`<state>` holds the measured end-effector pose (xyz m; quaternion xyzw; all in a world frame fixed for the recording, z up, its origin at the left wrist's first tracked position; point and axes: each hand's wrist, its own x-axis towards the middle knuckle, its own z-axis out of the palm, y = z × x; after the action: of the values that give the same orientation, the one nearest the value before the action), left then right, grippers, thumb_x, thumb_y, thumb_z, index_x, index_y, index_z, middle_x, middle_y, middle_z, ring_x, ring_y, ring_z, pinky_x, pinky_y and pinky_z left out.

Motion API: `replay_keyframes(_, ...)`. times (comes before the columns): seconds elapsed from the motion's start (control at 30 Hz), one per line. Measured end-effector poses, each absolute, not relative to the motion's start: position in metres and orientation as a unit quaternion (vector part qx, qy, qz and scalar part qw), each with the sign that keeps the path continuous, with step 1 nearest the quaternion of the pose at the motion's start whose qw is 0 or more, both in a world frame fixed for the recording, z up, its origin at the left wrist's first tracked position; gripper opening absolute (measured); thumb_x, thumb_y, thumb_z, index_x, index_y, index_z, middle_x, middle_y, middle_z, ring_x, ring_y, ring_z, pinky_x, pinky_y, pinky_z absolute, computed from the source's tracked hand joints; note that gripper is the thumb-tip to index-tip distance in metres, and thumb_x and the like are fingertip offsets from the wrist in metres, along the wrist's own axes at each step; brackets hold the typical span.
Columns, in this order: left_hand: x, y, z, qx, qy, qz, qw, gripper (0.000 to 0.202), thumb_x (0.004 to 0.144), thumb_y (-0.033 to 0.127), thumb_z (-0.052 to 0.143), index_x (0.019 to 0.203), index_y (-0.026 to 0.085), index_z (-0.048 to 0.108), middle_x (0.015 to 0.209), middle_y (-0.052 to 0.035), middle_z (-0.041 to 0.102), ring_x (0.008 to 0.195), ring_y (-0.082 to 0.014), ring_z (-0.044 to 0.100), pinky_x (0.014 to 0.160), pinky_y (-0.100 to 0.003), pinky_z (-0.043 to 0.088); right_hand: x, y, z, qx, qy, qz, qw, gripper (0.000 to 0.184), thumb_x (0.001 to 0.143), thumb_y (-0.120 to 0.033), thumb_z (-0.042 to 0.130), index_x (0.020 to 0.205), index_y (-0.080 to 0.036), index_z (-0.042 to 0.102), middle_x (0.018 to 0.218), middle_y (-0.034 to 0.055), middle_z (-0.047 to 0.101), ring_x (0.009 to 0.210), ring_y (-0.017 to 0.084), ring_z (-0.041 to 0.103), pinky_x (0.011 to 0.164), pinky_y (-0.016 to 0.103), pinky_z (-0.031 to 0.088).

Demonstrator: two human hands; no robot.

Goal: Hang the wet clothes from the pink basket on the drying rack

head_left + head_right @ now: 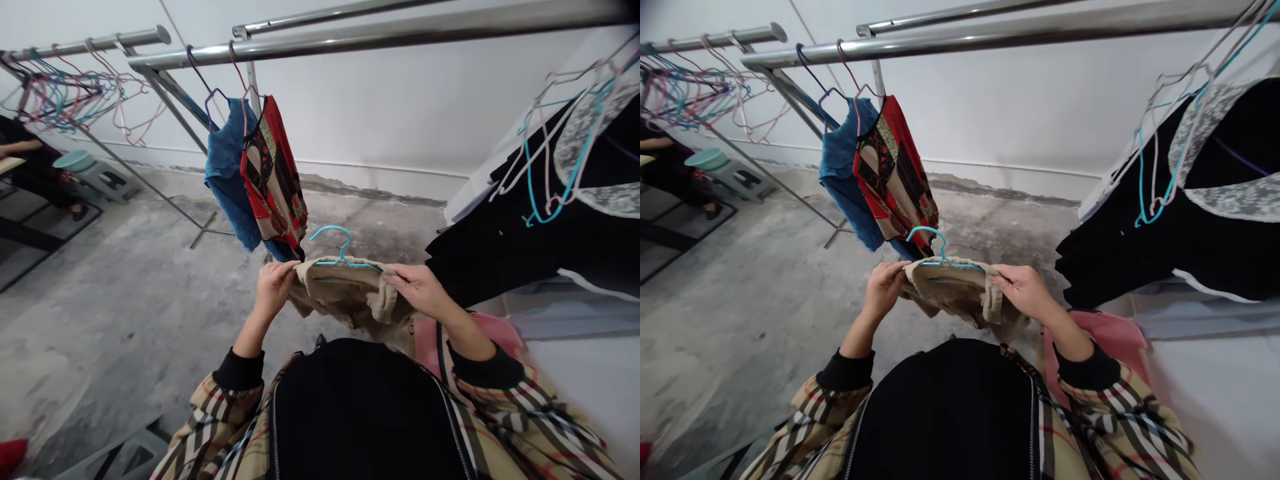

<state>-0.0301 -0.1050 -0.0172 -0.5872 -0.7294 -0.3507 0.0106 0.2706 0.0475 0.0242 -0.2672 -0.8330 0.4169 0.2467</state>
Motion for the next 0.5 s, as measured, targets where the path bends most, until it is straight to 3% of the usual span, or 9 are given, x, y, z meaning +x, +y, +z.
replay_keyframes(0.1,-0.017,-0.098,-0.023,-0.517,-0.769,-0.374,0.034,0.028,0.088,0.02,0.05,0.11,0.022,0.069,0.1,-0.0084,0.067,0.099,-0.0225,0.06,0.094,-0.042,0.044,0.271,0.04,0.025,-0.271,-0.773,0.539,0.197,0.037,0.087,-0.051,0.056,0.071,-0.019,0.067,0.064,0.0004,0.063,0.059,0.015,0.057,0.057,0.026,0.044)
replay_keyframes(0.17,0.0,-0.094,-0.025,-0.484,-0.773,-0.408,0.05,0.038,0.085,0.02,0.053,0.123,0.02,0.061,0.121,-0.0135,0.059,0.116,-0.0262,0.053,0.102,-0.046,0.04,0.267,0.035,0.024,-0.283,-0.697,0.635,0.176,0.036,0.085,-0.052,0.058,0.072,-0.019,0.064,0.065,0.0007,0.064,0.06,0.015,0.058,0.057,0.027,0.046)
replay_keyframes(0.23,0.024,-0.092,-0.027,-0.478,-0.751,-0.452,0.045,0.046,0.085,0.025,0.056,0.13,0.017,0.053,0.13,-0.0172,0.053,0.124,-0.0285,0.047,0.105,-0.048,0.037,0.258,0.029,0.021,-0.303,-0.604,0.714,0.185,0.033,0.083,-0.052,0.061,0.077,-0.019,0.063,0.066,0.0013,0.066,0.061,0.017,0.061,0.06,0.029,0.049)
replay_keyframes(0.3,0.05,-0.093,-0.027,-0.504,-0.714,-0.486,-0.014,0.043,0.087,0.032,0.056,0.128,0.018,0.054,0.118,-0.0157,0.058,0.114,-0.0266,0.054,0.1,-0.045,0.042,0.243,0.023,0.02,-0.315,-0.523,0.761,0.217,0.03,0.079,-0.049,0.065,0.079,-0.02,0.061,0.067,0.0017,0.067,0.062,0.018,0.063,0.061,0.03,0.051)
replay_keyframes(0.37,0.072,-0.094,-0.027,-0.554,-0.664,-0.48,-0.148,0.046,0.086,0.039,0.059,0.127,0.019,0.053,0.101,-0.0109,0.064,0.092,-0.0217,0.061,0.086,-0.039,0.05,0.223,0.018,0.02,-0.313,-0.472,0.783,0.258,0.027,0.076,-0.046,0.068,0.083,-0.021,0.06,0.069,0.0016,0.068,0.063,0.018,0.064,0.061,0.03,0.052)
replay_keyframes(0.43,0.086,-0.095,-0.026,-0.576,-0.625,-0.453,-0.271,0.065,0.081,0.045,0.065,0.137,0.019,0.044,0.093,-0.0079,0.065,0.076,-0.0183,0.061,0.073,-0.034,0.053,0.201,0.013,0.018,-0.306,-0.448,0.783,0.304,0.027,0.074,-0.043,0.069,0.088,-0.022,0.058,0.072,0.0003,0.067,0.064,0.016,0.063,0.06,0.028,0.052)
replay_keyframes(0.5,0.089,-0.096,-0.026,-0.556,-0.624,-0.443,-0.323,0.087,0.076,0.048,0.071,0.146,0.017,0.031,0.096,-0.0082,0.066,0.071,-0.0167,0.06,0.066,-0.031,0.053,0.18,0.01,0.014,-0.304,-0.433,0.773,0.35,0.027,0.075,-0.042,0.067,0.091,-0.023,0.057,0.073,-0.002,0.065,0.062,0.014,0.06,0.06,0.026,0.051)
